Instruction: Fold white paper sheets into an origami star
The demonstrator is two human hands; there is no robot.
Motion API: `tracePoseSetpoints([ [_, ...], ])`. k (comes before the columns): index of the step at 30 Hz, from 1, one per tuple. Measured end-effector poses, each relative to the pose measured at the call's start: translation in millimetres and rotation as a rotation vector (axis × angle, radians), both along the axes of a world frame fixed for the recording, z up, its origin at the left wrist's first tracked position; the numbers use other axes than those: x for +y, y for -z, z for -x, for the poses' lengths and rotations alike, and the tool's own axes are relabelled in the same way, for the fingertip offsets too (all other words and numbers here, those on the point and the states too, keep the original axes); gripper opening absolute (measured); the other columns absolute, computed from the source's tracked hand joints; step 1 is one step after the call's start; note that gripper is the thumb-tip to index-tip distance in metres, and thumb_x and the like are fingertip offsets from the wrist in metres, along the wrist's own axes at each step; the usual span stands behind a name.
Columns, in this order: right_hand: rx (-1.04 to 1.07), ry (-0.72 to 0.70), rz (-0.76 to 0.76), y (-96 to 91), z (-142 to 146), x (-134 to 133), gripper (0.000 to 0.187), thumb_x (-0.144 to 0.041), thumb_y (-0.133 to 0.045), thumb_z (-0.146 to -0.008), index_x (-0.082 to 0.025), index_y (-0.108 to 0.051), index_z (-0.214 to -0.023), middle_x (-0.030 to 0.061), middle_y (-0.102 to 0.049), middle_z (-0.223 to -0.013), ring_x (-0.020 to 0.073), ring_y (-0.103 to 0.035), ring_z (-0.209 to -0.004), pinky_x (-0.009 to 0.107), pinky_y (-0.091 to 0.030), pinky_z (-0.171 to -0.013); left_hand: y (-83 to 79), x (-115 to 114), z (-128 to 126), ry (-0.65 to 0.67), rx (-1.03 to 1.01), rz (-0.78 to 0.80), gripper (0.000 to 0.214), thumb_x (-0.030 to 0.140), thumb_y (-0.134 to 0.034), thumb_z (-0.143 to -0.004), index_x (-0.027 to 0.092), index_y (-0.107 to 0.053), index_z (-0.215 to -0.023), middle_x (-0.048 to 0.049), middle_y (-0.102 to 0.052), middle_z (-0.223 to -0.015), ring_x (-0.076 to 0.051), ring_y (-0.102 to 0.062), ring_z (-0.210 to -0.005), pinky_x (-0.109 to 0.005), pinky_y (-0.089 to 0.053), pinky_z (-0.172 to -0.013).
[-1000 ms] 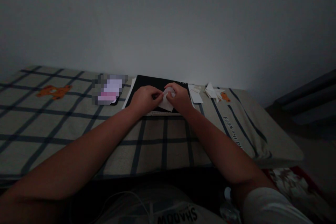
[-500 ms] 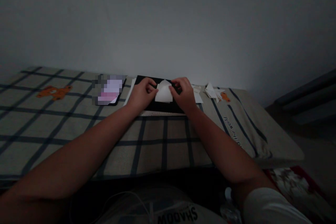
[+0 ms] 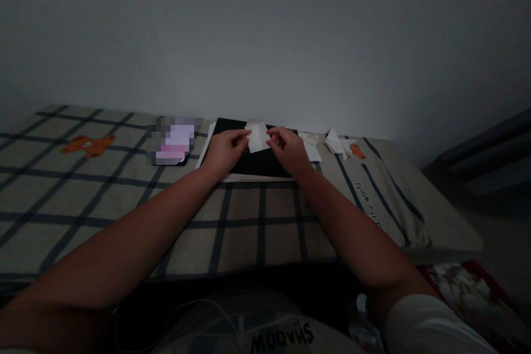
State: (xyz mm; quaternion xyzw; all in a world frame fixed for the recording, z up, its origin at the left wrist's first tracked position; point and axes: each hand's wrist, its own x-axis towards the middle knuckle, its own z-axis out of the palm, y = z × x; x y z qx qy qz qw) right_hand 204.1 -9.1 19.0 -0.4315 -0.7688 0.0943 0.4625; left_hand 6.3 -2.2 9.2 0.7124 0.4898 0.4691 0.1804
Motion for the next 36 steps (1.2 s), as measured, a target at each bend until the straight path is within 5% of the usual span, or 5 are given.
tracePoseSetpoints([
  [8,-0.105,0.018,-0.06,0.6,-0.6,0.2,0.024,-0.014,-0.058,-0.085,-0.018,-0.066,-0.108,0.0054,-0.067,-0.09,0.0176,-0.059,-0.079,0.033,-0.048,-0.077,-3.2,-1.6,-0.1,0.013,0.12,-0.063,0.025,0.021,-0.057,-0.085,0.018,-0.075,-0.101,-0.0063,-0.073,-0.098,-0.018,-0.065,-0.089,-0.031,-0.05,-0.083],
  [14,-0.149,0.016,-0.072,4.3,-3.4,4.7,0.029,-0.015,-0.064,-0.084,-0.017,-0.066,-0.113,0.0046,-0.065,-0.086,0.0183,-0.058,-0.08,0.034,-0.048,-0.079,-2.0,-1.4,0.1,0.019,0.084,-0.072,0.024,0.028,-0.064,-0.083,0.016,-0.075,-0.101,-0.0061,-0.072,-0.094,-0.016,-0.063,-0.08,-0.03,-0.05,-0.076],
  [28,-0.081,0.122,-0.068,5.2,-4.5,5.4,0.005,-0.015,-0.063,-0.081,-0.019,-0.061,-0.084,0.0032,-0.06,-0.083,0.0168,-0.054,-0.074,0.033,-0.045,-0.073,-5.9,-6.9,-3.7,0.09,0.02,-0.017,0.029,0.021,-0.065,-0.078,0.017,-0.073,-0.106,-0.0055,-0.07,-0.102,-0.014,-0.064,-0.079,-0.03,-0.052,-0.083],
  [36,-0.295,0.16,-0.22,1.5,-2.4,0.5,0.012,-0.016,-0.053,-0.088,-0.02,-0.06,-0.08,0.0083,-0.063,-0.087,0.0228,-0.055,-0.09,0.037,-0.042,-0.082,-3.3,-6.6,-5.9,0.045,-0.033,0.071,0.034,0.022,-0.068,-0.077,0.016,-0.072,-0.11,-0.0054,-0.071,-0.094,-0.014,-0.065,-0.073,-0.03,-0.052,-0.082],
])
